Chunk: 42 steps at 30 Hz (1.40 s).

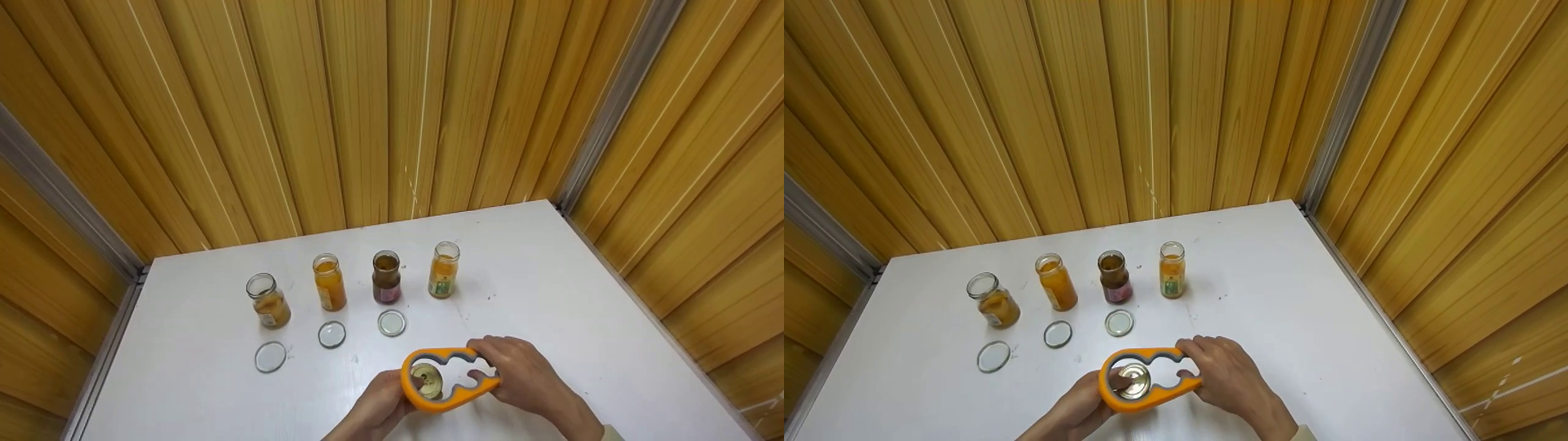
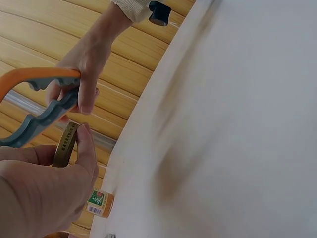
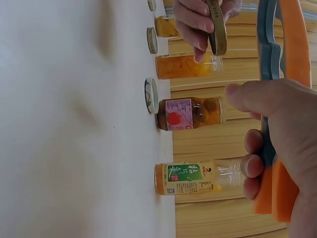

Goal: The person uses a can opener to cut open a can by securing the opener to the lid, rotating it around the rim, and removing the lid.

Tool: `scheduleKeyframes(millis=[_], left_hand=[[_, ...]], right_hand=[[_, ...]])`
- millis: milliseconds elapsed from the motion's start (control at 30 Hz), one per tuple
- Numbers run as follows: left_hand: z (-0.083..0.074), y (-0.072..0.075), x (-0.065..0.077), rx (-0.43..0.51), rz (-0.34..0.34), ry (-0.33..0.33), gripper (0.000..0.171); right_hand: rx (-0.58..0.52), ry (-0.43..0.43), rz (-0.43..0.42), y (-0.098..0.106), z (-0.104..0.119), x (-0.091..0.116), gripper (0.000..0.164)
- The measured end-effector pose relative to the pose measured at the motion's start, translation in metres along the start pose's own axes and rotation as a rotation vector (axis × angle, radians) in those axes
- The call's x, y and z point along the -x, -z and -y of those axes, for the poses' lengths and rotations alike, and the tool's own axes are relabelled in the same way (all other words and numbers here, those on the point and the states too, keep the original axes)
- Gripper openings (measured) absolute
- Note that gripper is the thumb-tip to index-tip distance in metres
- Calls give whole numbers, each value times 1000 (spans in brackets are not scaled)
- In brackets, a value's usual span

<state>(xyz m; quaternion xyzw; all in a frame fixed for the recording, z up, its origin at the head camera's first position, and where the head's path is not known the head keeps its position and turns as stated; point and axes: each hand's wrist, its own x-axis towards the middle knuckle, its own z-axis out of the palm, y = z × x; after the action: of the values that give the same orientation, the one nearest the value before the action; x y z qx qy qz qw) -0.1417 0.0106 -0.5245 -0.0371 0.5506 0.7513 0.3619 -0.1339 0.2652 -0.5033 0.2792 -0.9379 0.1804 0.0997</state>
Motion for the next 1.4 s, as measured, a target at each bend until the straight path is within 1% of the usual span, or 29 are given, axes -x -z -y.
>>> scheduleKeyframes(millis=[67, 167, 267, 367, 467, 567, 767, 867, 1000, 1133, 1267, 1333, 1400], left_hand=[[-2, 4, -3, -2, -11, 10, 29], [-6, 10, -6, 0, -29, 0, 32], [-10, 14, -10, 10, -42, -40, 38], [-14, 17, -14, 8, -51, -84, 38], [-19, 18, -19, -30, -69, -128, 36], [-25, 17, -26, -99, -91, -181, 33], [-34, 13, -41, -291, -156, -266, 32], [-35, 11, -48, -418, -181, -324, 30], [-34, 5, -60, -617, -216, -414, 30], [-32, -3, -71, -803, -284, -501, 34], [-29, -11, -83, -973, -345, -595, 36], [-27, -14, -89, -1049, -364, -622, 35], [-24, -18, -96, -1114, -388, -632, 34]], right_hand=[[-2, -13, 10, 1, -4, 2, 37], [-6, -24, 11, 3, -9, 7, 39], [-1, -37, 0, 3, -15, 11, 41], [10, -49, -12, 3, -20, 15, 42], [28, -65, -23, 4, -25, 19, 42], [40, -71, -43, 4, -30, 24, 42], [50, -66, -79, 3, -41, 34, 41], [60, -81, -89, 3, -47, 39, 40], [69, -112, -107, 4, -54, 42, 42], [77, -128, -126, 4, -60, 44, 41], [79, -148, -117, 4, -66, 46, 41], [80, -168, -104, 4, -69, 48, 41], [81, -184, -95, 5, -71, 48, 42]])
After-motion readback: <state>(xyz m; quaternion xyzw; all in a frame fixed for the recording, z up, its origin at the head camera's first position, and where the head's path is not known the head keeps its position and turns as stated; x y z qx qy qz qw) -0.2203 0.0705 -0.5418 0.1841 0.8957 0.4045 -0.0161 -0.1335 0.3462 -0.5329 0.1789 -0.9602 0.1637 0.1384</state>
